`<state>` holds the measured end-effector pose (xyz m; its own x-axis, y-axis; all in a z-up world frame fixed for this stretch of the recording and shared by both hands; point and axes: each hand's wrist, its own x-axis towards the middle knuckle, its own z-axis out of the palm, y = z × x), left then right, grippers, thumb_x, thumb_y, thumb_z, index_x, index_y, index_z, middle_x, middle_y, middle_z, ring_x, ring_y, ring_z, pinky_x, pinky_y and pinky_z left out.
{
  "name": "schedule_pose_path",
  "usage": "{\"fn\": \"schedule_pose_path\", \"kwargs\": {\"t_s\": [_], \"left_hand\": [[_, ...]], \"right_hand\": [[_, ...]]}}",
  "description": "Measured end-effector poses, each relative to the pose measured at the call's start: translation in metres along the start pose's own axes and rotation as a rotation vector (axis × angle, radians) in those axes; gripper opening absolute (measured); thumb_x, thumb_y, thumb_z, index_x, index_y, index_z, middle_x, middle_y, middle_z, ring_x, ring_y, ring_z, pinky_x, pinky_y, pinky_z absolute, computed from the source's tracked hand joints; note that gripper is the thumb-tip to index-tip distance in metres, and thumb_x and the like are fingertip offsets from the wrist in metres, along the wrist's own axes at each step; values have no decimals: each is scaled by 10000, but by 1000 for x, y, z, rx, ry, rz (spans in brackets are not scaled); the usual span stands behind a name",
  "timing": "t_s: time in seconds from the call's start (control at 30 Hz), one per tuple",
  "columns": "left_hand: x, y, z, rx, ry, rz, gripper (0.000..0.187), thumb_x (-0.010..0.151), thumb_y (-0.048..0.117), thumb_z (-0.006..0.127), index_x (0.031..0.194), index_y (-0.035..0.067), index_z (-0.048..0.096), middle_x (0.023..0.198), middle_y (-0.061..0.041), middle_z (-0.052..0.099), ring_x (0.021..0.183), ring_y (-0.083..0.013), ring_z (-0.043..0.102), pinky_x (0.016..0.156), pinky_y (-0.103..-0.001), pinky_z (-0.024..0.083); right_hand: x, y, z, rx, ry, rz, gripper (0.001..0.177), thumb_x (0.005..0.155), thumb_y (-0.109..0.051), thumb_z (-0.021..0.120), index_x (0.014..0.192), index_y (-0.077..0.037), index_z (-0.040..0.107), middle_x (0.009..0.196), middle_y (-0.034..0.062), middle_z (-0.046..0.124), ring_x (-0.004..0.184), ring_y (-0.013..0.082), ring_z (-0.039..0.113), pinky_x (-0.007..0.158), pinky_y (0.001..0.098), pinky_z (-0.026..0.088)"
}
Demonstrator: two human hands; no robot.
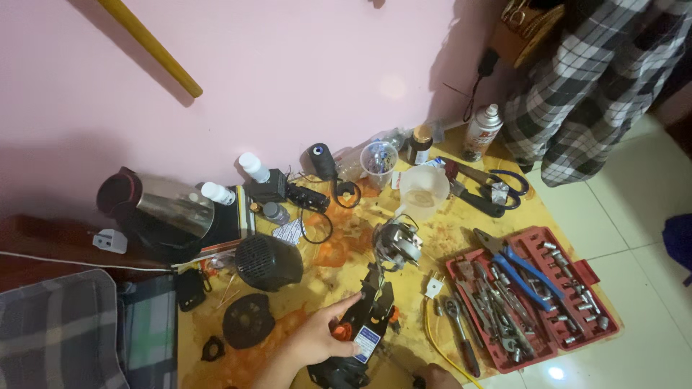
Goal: The person disassembles a small electrical appliance on a cluttered table. They use a screwdriver to remove screws from the housing, separate the casing, and manipulate internal components while handling various parts and tools.
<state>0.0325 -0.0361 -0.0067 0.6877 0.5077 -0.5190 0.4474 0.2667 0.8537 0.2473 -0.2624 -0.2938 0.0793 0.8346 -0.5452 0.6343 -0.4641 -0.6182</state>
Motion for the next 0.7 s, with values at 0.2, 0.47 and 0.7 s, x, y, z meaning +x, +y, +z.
{"fn": "schedule_pose_path", "kwargs": {"t_s": [0.2, 0.47, 0.7], "left_hand": [[-9, 12, 3, 133, -30, -102, 1119, 638, 143, 869, 1612, 251, 330, 1432, -104, 659, 1168, -180, 659, 1010, -267, 504], [-19, 2, 8, 942, 58, -69, 1086, 582, 317, 859, 1576, 277, 421, 1201, -169, 652, 1163, -368, 610, 998, -415, 488], [-4, -35, 1, 1081, -32, -174, 1296, 613, 368, 932, 1626, 127, 161, 1302, -262, 553, 1243, -442, 528, 1056, -487, 437]], "right_hand": [[-6, 7, -2, -87, 189, -107, 510, 599, -265, 881, 1104, -243, 816, 983, 158, 754, 1008, 331, 714, 944, 443, 533], [-14, 20, -18, -98, 97, -14, 437, 639, -328, 895, 1056, -226, 816, 935, 118, 762, 899, 280, 755, 860, 404, 590], [-23, 41, -37, -4, 56, -14, 452, 642, -309, 904, 1052, -146, 809, 934, 117, 777, 884, 247, 796, 910, 352, 602]]}}
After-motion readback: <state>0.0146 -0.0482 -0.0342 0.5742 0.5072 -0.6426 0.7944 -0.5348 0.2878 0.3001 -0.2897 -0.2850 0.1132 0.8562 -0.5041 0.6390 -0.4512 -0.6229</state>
